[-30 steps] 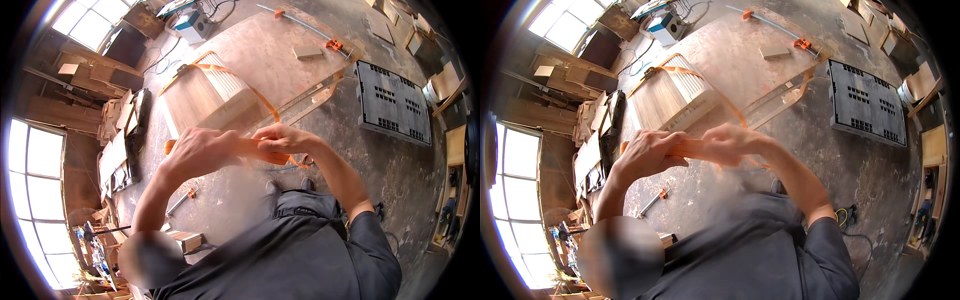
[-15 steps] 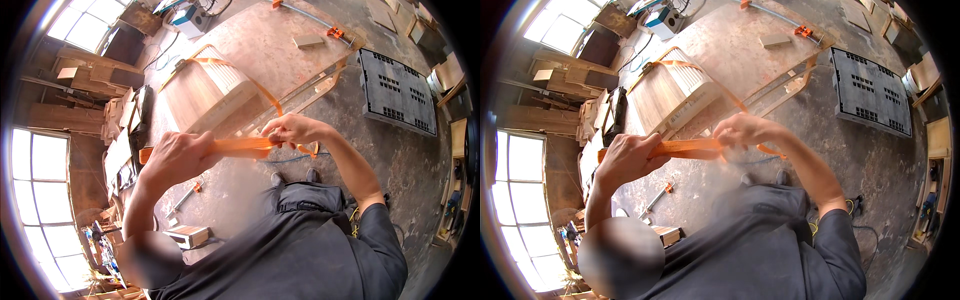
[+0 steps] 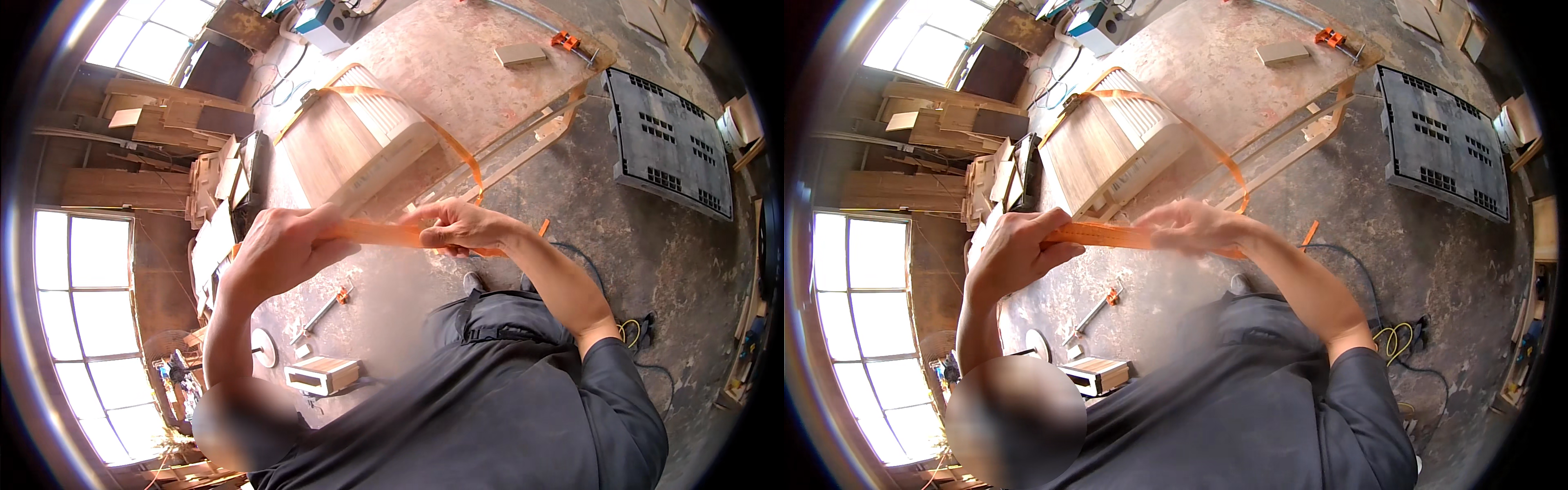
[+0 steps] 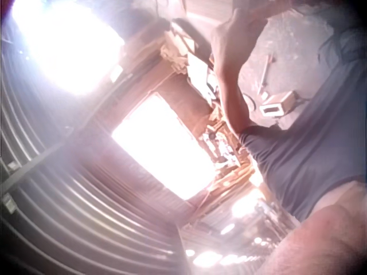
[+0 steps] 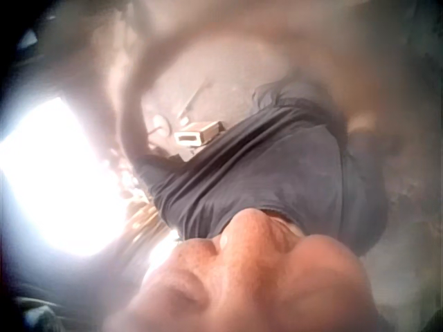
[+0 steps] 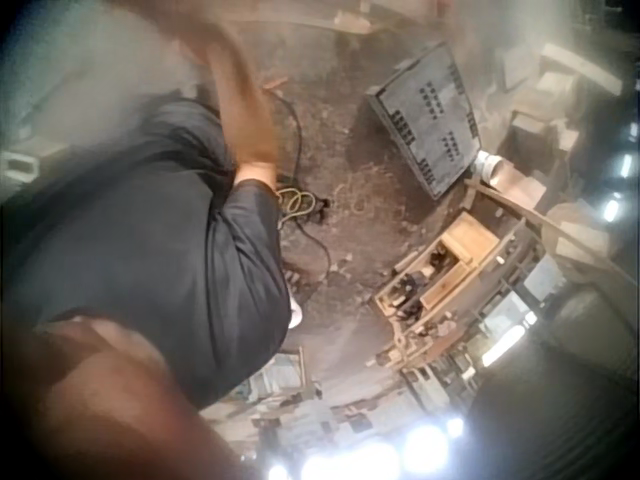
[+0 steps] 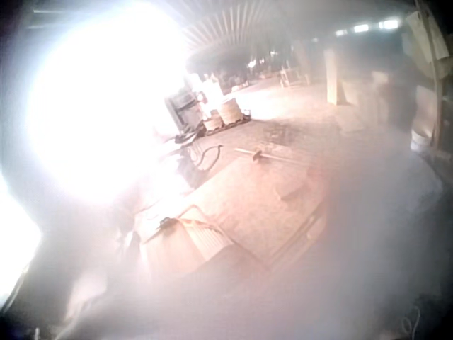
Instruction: The person handles wooden panels and frames in a workshop, stacking them and securing them with orange straps. The person moves around the workspace, picking up and placing down wooden components while occasionally interacting with another person.
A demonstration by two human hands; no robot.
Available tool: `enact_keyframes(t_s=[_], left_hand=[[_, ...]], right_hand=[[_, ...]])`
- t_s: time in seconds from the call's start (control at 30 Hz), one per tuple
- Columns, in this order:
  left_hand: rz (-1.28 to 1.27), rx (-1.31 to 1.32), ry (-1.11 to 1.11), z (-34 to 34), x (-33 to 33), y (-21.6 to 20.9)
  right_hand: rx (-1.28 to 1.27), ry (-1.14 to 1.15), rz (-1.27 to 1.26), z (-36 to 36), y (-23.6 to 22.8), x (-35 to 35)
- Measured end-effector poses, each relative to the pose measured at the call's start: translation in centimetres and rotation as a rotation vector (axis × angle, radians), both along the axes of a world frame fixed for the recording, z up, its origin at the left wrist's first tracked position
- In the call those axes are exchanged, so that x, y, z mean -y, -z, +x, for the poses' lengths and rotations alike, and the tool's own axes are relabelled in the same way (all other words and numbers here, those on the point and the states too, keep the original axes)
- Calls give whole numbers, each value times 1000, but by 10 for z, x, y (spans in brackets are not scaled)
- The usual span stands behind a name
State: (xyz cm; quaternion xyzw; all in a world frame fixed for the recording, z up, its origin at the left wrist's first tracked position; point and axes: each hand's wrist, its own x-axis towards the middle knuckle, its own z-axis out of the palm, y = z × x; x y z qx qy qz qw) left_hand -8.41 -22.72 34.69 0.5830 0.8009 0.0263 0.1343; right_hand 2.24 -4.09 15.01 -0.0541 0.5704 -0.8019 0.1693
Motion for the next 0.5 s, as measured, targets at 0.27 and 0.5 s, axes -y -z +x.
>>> enact_keyframes(t_s=[0.27,0.5], left_hand=[[31,88,-55,-1,7,-4],[130,98,-79,-17,26,2]], right_hand=[[-134,-57,-42,-3,12,0],[-170,32,-6,18,5,-6]])
